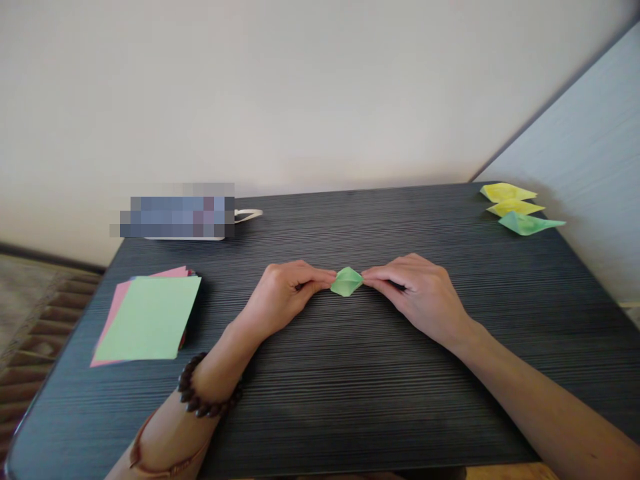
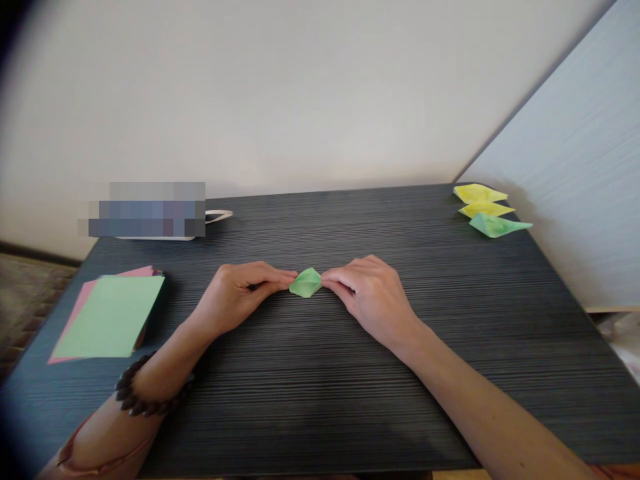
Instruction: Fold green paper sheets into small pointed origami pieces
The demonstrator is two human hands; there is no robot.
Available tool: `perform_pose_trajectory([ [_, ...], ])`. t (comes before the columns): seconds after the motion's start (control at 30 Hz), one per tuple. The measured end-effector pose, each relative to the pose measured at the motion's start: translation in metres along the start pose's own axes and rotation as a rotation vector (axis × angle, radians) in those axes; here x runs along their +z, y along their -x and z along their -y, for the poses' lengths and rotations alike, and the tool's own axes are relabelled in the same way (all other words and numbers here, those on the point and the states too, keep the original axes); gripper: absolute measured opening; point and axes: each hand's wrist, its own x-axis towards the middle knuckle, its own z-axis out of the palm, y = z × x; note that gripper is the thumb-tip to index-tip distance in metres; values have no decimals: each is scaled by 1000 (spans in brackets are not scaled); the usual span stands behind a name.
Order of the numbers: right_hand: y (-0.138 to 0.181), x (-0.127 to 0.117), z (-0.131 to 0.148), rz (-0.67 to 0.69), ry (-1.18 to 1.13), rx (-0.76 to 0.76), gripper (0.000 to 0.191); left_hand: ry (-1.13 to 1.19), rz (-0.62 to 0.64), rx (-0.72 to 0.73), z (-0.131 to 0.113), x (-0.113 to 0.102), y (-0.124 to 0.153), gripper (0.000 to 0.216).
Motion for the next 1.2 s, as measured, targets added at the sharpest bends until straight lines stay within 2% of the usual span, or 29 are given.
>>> perform_pose_trajectory([
  [0.2, -1, -1, -3, 16, -15, 1, 13, 3, -12, -69, 0, 0, -1, 16],
  [0.3, -2, -3, -6, 0, -29, 13, 12, -31, -38, -145, 0, -2, -2, 29],
  [0.37, -3, -5, -8, -6, -37, 23, 12, -60, -45, -163, 0, -4, -2, 27],
  [0.47, -4, -6, -12, 19, -42, 55, 14, -80, -49, -147, 1, -5, -2, 15],
  [0.6, -5, -8, -16, 34, -68, 91, 14, -81, -72, -158, 2, -6, -2, 17],
  [0.83, -6, -12, -19, 106, -152, 59, 13, -63, -70, -111, 3, -5, -1, 11],
  [1.1, -7, -9, -18, 53, -240, 165, 13, -105, -121, -149, 2, -4, -2, 12],
  [1.2, -8, -7, -17, 38, -231, 162, 13, -129, -124, -139, 5, -5, -1, 14],
])
